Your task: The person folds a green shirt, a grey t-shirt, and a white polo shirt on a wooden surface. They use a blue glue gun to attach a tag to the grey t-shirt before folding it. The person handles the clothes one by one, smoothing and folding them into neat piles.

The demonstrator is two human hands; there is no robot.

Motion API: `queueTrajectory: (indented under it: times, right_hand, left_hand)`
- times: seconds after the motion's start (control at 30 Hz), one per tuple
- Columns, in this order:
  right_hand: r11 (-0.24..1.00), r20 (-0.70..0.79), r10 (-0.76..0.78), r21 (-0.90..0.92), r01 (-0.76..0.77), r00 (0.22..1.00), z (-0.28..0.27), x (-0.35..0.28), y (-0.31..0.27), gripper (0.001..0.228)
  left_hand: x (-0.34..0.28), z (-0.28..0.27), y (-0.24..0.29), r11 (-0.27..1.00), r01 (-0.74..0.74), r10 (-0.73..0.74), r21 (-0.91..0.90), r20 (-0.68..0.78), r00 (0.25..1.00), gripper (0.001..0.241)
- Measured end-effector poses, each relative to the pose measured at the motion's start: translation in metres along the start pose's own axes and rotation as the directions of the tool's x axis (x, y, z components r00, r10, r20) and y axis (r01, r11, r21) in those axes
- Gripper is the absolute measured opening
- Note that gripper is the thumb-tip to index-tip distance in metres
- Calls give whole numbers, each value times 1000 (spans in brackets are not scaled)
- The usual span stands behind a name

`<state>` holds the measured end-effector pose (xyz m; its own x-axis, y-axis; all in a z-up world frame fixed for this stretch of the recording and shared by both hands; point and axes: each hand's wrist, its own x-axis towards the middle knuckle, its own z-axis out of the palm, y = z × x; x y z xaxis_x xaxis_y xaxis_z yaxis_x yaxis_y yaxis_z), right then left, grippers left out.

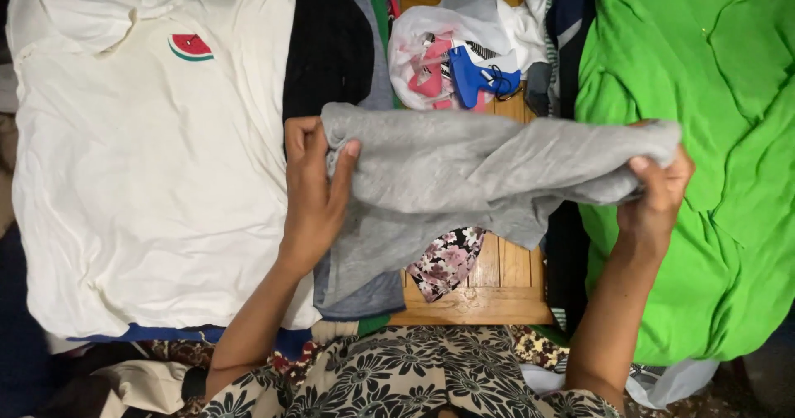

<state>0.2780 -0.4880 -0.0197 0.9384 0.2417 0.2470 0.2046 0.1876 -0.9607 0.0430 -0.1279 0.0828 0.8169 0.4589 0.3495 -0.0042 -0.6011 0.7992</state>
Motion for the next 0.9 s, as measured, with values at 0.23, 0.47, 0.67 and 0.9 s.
queueTrajectory:
  times: [0.23,0.47,0.67,0.9]
  right_hand:
    - [912,443,248,-408,-53,862,23,-7,-35,35]
    - [676,550,707,-710,-196,444,64,0,-42,37]
    - [623,566,696,-782,21,442,79,16,-39,31]
    - [602,661,521,-733,317,540,117,49,-4,17]
  left_hand:
    - [-18,13,-25,978,-36,62,204,-121,991,30]
    - [-23,19,-43,992,-121,107,24,314,943,26]
    - [-24,53,-46,866,-137,-228,480,623,748,46]
    - [24,104,2,847,-297,-43,441,613,789,24]
